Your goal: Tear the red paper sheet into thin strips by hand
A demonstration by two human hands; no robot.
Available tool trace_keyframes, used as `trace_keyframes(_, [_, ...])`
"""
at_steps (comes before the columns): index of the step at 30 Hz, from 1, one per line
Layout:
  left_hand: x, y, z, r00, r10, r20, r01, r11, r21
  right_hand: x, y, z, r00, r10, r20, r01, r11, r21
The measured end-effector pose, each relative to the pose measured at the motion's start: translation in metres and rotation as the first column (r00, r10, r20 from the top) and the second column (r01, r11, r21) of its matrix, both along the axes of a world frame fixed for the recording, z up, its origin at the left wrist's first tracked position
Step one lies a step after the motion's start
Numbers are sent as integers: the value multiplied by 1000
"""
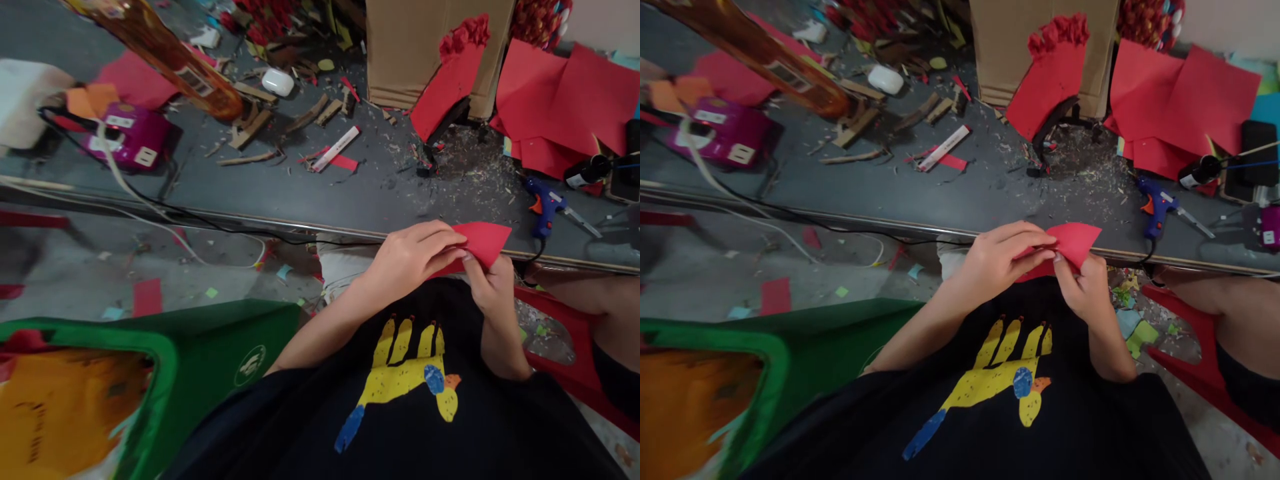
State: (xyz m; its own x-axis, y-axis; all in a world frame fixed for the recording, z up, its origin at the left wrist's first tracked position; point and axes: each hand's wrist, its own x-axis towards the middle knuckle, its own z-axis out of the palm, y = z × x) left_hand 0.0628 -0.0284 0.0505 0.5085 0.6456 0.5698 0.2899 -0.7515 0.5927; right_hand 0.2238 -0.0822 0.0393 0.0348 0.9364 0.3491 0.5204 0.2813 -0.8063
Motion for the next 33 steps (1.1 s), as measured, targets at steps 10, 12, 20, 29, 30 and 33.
trace_keyframes(10, [-3,0,4,995,-52,82,64,988,-139,-6,-1,-2,1000,-15,5,14,999,32])
trace_keyframes(12, [-3,0,5,993,-65,101,87,970,-228,-6,-1,-3,1000,-3,7,2,999,37])
trace_keyframes(20, [-3,3,7,982,-52,182,129,887,-444,-6,-2,-4,1000,20,10,-20,1000,15])
trace_keyframes(29, [-5,3,14,974,-16,225,154,774,-614,-7,-2,-3,998,61,-9,-61,998,25])
trace_keyframes(30, [-5,3,14,974,-11,225,153,767,-623,-7,-2,-4,998,62,-6,-62,998,24])
trace_keyframes(33, [-4,2,13,975,8,220,139,752,-644,-7,-2,-5,999,53,6,-53,998,23])
